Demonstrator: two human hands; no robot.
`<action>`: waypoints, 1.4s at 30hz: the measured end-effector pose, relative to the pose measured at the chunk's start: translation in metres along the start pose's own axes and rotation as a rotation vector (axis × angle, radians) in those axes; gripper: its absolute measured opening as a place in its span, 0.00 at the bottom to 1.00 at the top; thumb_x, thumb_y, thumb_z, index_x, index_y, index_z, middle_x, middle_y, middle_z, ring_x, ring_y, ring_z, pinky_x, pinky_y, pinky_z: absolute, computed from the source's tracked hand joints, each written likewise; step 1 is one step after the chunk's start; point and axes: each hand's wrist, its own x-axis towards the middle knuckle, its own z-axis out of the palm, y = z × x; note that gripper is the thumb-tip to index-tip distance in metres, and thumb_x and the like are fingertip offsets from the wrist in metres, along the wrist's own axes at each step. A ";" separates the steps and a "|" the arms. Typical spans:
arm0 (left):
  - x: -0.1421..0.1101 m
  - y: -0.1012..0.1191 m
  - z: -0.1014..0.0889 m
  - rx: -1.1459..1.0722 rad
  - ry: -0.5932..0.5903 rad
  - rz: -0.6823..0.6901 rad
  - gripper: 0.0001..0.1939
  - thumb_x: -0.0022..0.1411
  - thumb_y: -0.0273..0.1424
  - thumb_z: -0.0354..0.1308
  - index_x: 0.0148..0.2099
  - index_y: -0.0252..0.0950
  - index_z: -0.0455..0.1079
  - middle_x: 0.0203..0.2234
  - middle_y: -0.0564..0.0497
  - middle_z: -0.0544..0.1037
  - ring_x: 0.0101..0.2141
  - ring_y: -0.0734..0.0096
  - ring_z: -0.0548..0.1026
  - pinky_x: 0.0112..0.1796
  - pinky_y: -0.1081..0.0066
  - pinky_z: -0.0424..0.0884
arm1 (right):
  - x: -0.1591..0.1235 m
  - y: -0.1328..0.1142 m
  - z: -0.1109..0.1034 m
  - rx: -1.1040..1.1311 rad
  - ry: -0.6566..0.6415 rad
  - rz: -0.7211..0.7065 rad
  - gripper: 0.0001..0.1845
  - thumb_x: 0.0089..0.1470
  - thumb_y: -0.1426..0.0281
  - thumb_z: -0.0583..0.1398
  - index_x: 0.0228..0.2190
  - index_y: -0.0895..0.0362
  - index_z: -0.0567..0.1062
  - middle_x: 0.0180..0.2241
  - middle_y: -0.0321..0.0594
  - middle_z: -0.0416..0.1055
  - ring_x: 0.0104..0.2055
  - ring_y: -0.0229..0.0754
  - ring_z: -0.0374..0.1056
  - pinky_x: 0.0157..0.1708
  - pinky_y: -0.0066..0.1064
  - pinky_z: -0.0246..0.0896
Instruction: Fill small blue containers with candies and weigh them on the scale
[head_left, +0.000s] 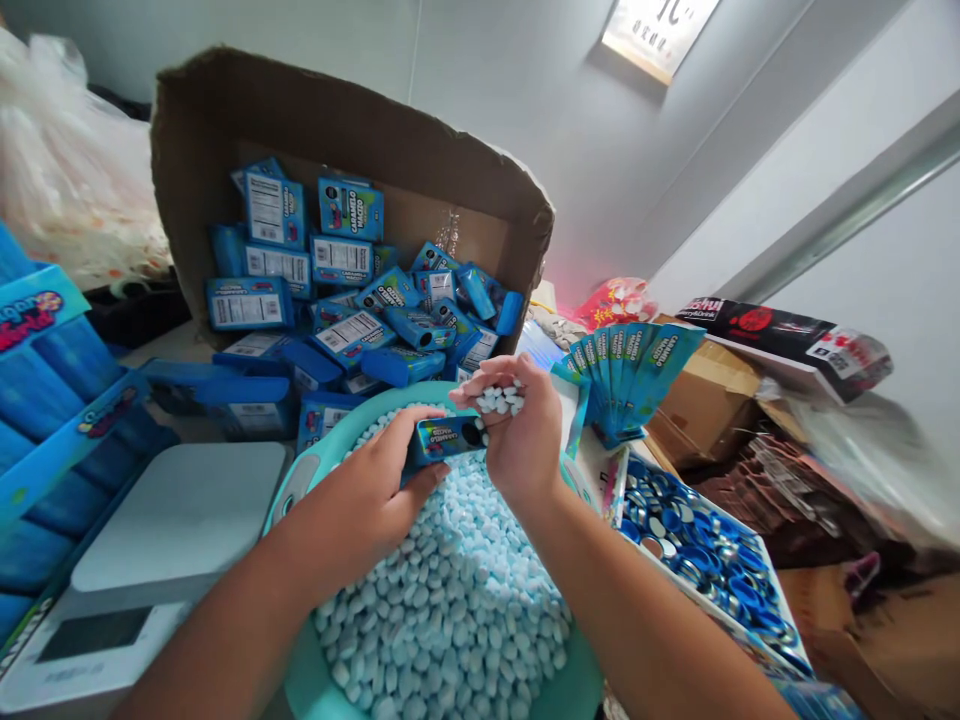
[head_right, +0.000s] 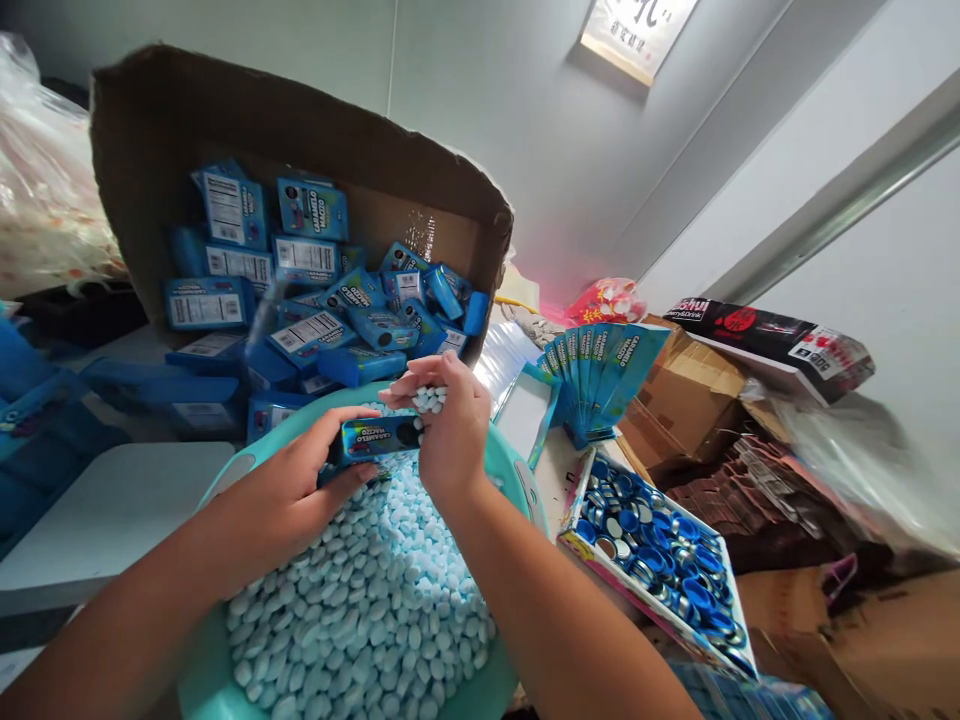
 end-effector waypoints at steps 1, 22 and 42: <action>0.000 0.001 -0.001 -0.002 -0.003 0.011 0.24 0.71 0.44 0.51 0.66 0.48 0.58 0.63 0.51 0.68 0.62 0.55 0.67 0.60 0.55 0.66 | -0.001 0.000 0.000 -0.004 0.021 -0.003 0.22 0.59 0.55 0.57 0.24 0.57 0.78 0.20 0.39 0.76 0.25 0.41 0.75 0.29 0.31 0.71; -0.001 -0.005 0.002 -0.079 0.019 0.070 0.24 0.70 0.44 0.53 0.65 0.46 0.61 0.60 0.48 0.71 0.58 0.53 0.70 0.56 0.56 0.68 | -0.009 0.001 -0.007 -0.098 -0.120 -0.056 0.18 0.60 0.56 0.59 0.32 0.56 0.81 0.38 0.44 0.81 0.41 0.47 0.79 0.46 0.39 0.72; 0.001 -0.003 0.002 -0.204 0.041 -0.011 0.22 0.66 0.42 0.56 0.62 0.48 0.66 0.56 0.51 0.75 0.55 0.53 0.73 0.57 0.56 0.69 | -0.007 -0.018 -0.030 -0.548 -0.310 -0.053 0.20 0.62 0.52 0.60 0.50 0.48 0.77 0.56 0.41 0.74 0.59 0.47 0.68 0.58 0.40 0.62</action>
